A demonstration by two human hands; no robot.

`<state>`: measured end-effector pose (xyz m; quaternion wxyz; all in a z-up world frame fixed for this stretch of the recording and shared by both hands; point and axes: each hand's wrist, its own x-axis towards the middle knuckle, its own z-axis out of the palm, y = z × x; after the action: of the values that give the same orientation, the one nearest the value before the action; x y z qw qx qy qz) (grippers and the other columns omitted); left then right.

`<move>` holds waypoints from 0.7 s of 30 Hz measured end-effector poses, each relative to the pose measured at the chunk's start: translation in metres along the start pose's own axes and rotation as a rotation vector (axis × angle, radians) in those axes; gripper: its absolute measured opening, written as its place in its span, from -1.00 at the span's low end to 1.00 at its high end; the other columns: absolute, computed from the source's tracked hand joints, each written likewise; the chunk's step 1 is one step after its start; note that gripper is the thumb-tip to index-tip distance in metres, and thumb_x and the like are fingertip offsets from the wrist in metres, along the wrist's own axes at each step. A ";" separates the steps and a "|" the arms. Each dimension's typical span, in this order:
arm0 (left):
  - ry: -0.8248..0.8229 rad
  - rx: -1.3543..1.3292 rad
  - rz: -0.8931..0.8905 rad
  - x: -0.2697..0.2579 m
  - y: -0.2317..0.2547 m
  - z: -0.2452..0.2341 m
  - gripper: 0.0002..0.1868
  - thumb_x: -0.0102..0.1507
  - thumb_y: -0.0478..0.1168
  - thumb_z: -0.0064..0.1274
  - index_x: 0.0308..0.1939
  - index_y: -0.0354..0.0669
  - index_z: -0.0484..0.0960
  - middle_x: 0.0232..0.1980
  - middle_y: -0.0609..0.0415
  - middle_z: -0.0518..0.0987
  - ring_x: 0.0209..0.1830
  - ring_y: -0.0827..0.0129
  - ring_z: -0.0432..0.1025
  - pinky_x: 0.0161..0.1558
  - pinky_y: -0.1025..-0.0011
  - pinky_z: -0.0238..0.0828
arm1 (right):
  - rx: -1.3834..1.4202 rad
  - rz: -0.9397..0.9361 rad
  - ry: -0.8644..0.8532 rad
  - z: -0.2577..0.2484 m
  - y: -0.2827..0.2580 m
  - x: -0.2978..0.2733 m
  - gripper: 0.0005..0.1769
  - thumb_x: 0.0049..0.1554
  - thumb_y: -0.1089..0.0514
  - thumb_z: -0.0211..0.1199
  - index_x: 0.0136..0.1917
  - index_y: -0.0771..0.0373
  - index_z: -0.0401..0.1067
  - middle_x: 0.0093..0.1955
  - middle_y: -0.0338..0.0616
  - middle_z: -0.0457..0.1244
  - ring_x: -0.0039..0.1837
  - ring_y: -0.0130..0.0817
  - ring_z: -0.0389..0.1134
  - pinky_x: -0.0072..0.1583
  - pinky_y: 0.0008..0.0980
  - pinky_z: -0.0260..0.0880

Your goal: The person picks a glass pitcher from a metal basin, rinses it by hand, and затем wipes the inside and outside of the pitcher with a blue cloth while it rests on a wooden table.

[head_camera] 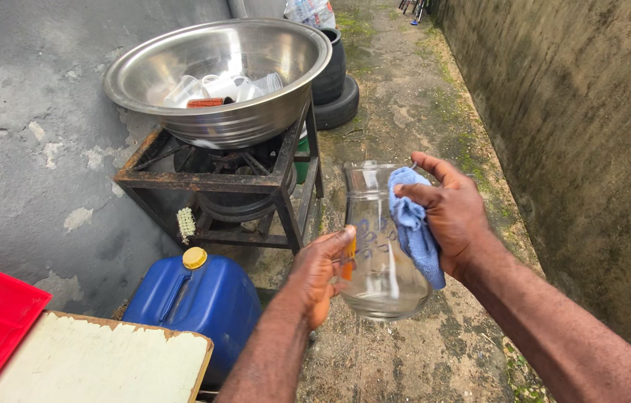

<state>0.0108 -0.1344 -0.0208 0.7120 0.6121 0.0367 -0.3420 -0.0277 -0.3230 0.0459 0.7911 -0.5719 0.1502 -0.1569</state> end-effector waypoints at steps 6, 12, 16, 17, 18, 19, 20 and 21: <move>0.287 0.052 0.052 0.009 0.000 0.032 -0.44 0.19 0.04 0.14 0.14 -0.28 0.62 0.03 -0.17 0.68 0.04 0.10 0.61 0.15 0.10 0.66 | -0.314 0.077 -0.005 0.007 -0.012 -0.022 -0.09 0.10 0.34 0.28 0.63 0.08 0.01 -0.07 0.16 0.40 -0.21 -0.26 0.43 -0.24 -0.36 0.52; -0.088 -0.190 -0.026 0.006 0.004 0.068 -0.29 0.38 0.30 -0.24 0.22 -0.28 0.51 0.04 -0.15 0.58 0.05 0.17 0.54 0.15 0.10 0.56 | -0.518 0.092 0.022 -0.010 -0.008 -0.031 -0.14 0.15 0.23 0.28 0.63 0.00 0.03 0.07 0.15 0.42 -0.05 -0.25 0.49 -0.04 -0.32 0.59; -0.099 -0.114 -0.102 0.004 0.010 0.081 -0.19 0.28 0.45 -0.36 0.27 -0.06 0.48 0.18 -0.14 0.54 0.11 0.19 0.51 0.16 0.03 0.48 | -0.793 0.038 -0.013 -0.015 0.006 -0.036 -0.05 0.10 0.26 0.28 0.65 -0.13 -0.01 0.30 -0.04 0.29 0.15 -0.33 0.41 0.20 -0.26 0.52; -0.087 -0.079 -0.131 0.003 0.010 0.084 -0.16 0.23 0.49 -0.37 0.28 0.01 0.48 0.21 -0.13 0.55 0.12 0.20 0.50 0.15 0.00 0.46 | -0.942 0.003 -0.035 -0.016 0.009 -0.037 -0.01 0.11 0.24 0.30 0.68 -0.16 -0.05 0.34 -0.04 0.24 0.21 -0.34 0.37 0.27 -0.21 0.45; -0.089 -0.078 -0.133 0.003 0.009 0.086 -0.16 0.23 0.49 -0.37 0.28 0.01 0.48 0.21 -0.13 0.55 0.12 0.20 0.50 0.15 0.00 0.46 | -0.943 0.005 -0.032 -0.017 0.009 -0.038 -0.01 0.11 0.24 0.30 0.68 -0.16 -0.05 0.34 -0.04 0.24 0.21 -0.34 0.37 0.27 -0.21 0.45; -0.043 -0.077 -0.145 0.004 0.007 0.087 -0.16 0.20 0.52 -0.33 0.23 0.01 0.51 0.16 -0.08 0.57 0.09 0.20 0.51 0.12 0.00 0.47 | -0.982 -0.005 -0.003 -0.019 0.010 -0.040 -0.05 0.11 0.27 0.30 0.66 -0.15 0.01 0.22 -0.05 0.27 0.13 -0.35 0.39 0.20 -0.23 0.48; 0.003 -0.076 -0.157 0.006 0.005 0.089 -0.15 0.16 0.54 -0.30 0.18 0.02 0.54 0.10 -0.04 0.59 0.06 0.21 0.53 0.08 -0.01 0.48 | -1.021 -0.015 0.027 -0.021 0.009 -0.041 -0.08 0.10 0.29 0.30 0.64 -0.13 0.06 0.10 -0.06 0.31 0.06 -0.36 0.41 0.13 -0.25 0.52; 0.002 -0.073 -0.161 0.009 0.002 0.089 -0.15 0.16 0.54 -0.30 0.18 0.02 0.54 0.10 -0.04 0.59 0.06 0.21 0.53 0.08 -0.01 0.48 | -1.019 -0.011 0.030 -0.025 0.007 -0.041 -0.08 0.10 0.29 0.30 0.64 -0.13 0.06 0.10 -0.06 0.31 0.06 -0.36 0.41 0.13 -0.25 0.52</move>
<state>-0.0143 -0.2184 -0.0012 0.7041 0.5811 0.0989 -0.3959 -0.0749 -0.3247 0.0343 0.4086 -0.8835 0.2160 -0.0760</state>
